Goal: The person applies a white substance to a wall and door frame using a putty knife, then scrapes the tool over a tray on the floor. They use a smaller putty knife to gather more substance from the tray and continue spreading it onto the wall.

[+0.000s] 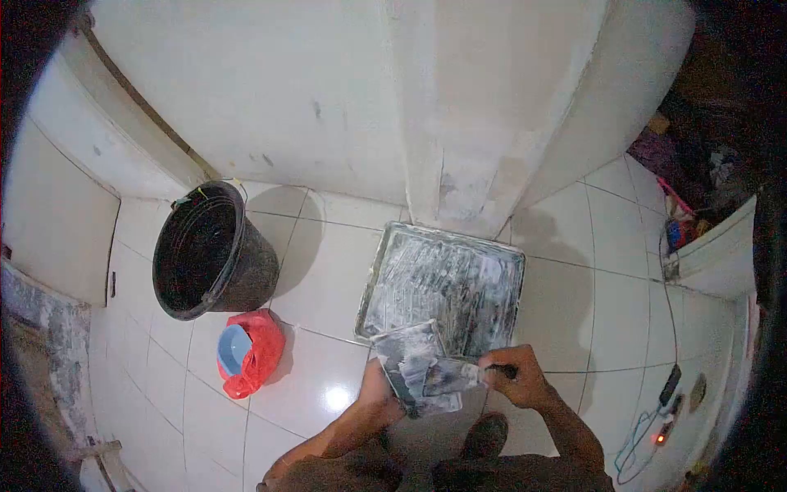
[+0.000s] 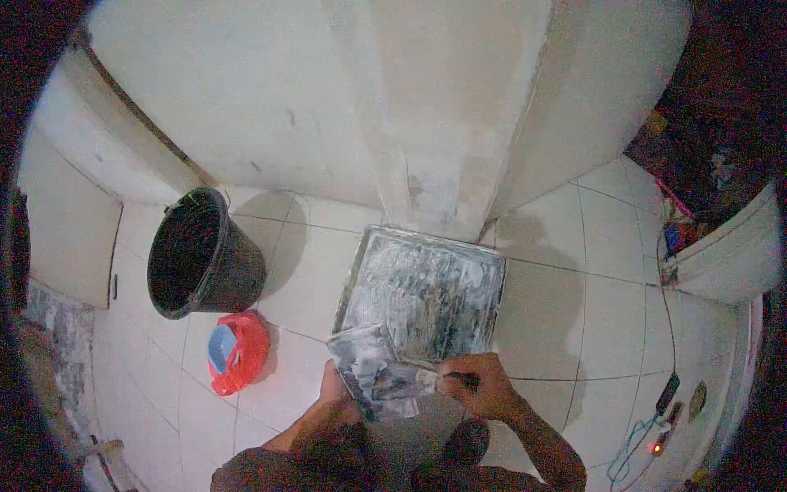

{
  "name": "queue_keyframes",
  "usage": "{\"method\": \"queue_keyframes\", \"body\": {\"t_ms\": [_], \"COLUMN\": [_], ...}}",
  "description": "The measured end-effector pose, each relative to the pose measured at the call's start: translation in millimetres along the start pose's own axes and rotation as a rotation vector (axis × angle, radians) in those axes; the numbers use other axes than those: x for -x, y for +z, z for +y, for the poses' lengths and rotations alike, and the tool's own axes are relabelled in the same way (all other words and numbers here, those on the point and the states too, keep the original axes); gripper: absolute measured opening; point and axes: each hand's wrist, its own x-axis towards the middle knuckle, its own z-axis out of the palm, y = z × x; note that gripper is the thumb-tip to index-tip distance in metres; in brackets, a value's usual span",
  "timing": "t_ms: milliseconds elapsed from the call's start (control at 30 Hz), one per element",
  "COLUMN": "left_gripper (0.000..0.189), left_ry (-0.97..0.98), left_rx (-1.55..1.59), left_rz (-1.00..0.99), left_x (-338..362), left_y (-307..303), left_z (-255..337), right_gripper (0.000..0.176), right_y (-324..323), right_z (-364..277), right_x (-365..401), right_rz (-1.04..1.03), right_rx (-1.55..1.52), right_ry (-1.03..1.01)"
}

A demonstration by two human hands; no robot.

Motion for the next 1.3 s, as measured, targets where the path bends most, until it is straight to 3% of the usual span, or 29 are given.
{"method": "queue_keyframes", "body": {"t_ms": [167, 300, 367, 400, 433, 467, 533, 567, 633, 700, 767, 800, 867, 1000, 1067, 1167, 1233, 1300], "left_gripper": [0.046, 0.049, 0.049, 0.049, 0.049, 0.049, 0.047, 0.047, 0.045, 0.044, 0.044, 0.044, 0.044, 0.041, 0.04, 0.034, 0.027, 0.026], "left_ry": [-0.114, -0.068, -0.076, -0.099, -0.113, -0.108, 0.192, 0.194, 0.274, 0.277, 0.281, 0.262, 0.241, 0.231, 0.201, 0.222, 0.236, 0.247], "left_rx": [0.058, -0.027, -0.032, 0.25, 0.534, 0.538, 0.047, 0.048, 0.047, 0.095, 0.146, 0.211, 0.273, 0.401, 0.434, 0.374, 0.402, 0.393], "left_rz": [-0.107, 0.065, 0.1, -0.311, -0.724, -0.721, 0.035, 0.034, 0.102, 0.037, -0.027, -0.096, -0.161, -0.166, -0.147, -0.028, -0.208, -0.218], "left_x": [3, 6, 3, -8, -14, -10, -4, -7, -17, -20, -27, -33, -35, -24, -18, -18, -22, -21], "left_y": [-11, -5, -22, -48, -62, -48, -16, -18, -24, -28, -37, -47, -49, -33, -24, -19, -22, -19], "left_z": [-3, -1, 0, -5, -8, -4, 4, 4, 2, 3, 3, 1, 0, 1, 3, 4, 3, 3], "right_gripper": [0.044, 0.045, 0.021, 0.021, 0.021, 0.023, 0.03, 0.039, 0.039, 0.039, 0.035, 0.035, 0.031, 0.028, 0.026, 0.024, 0.023, 0.023], "right_y": [1, -10, -20, -23, -25, -23, -12, -7, 2, 12, 21, 21, 22, 31, 34, 33, 35, 34], "right_z": [7, 20, 37, 50, 64, 68, 55, 42, 16, -1, -11, -16, -23, -14, -12, -21, -22, -22], "right_x": [-3, 1, 9, 17, 27, 35, 47, 49, 52, 55, 60, 62, 66, 70, 73, 66, 67, 68], "right_rz": [0.005, 0.027, 0.037, 0.039, 0.098, 0.154, 0.252, 0.359, 0.307, 0.259, 0.226, 0.229, 0.084, 0.019, 0.017, 0.042, 0.053, 0.064], "right_rx": [-0.076, -0.141, 0.141, 0.141, -0.086, -0.315, -0.404, -0.493, -0.465, -0.436, 0.016, 0.014, -0.268, -0.372, -0.199, -0.228, -0.234, -0.242], "right_ry": [0.096, 0.125, 0.21, 0.21, 0.246, 0.283, 0.337, 0.39, 0.391, 0.392, 0.258, 0.259, 0.471, 0.45, 0.373, 0.356, 0.356, 0.356]}}
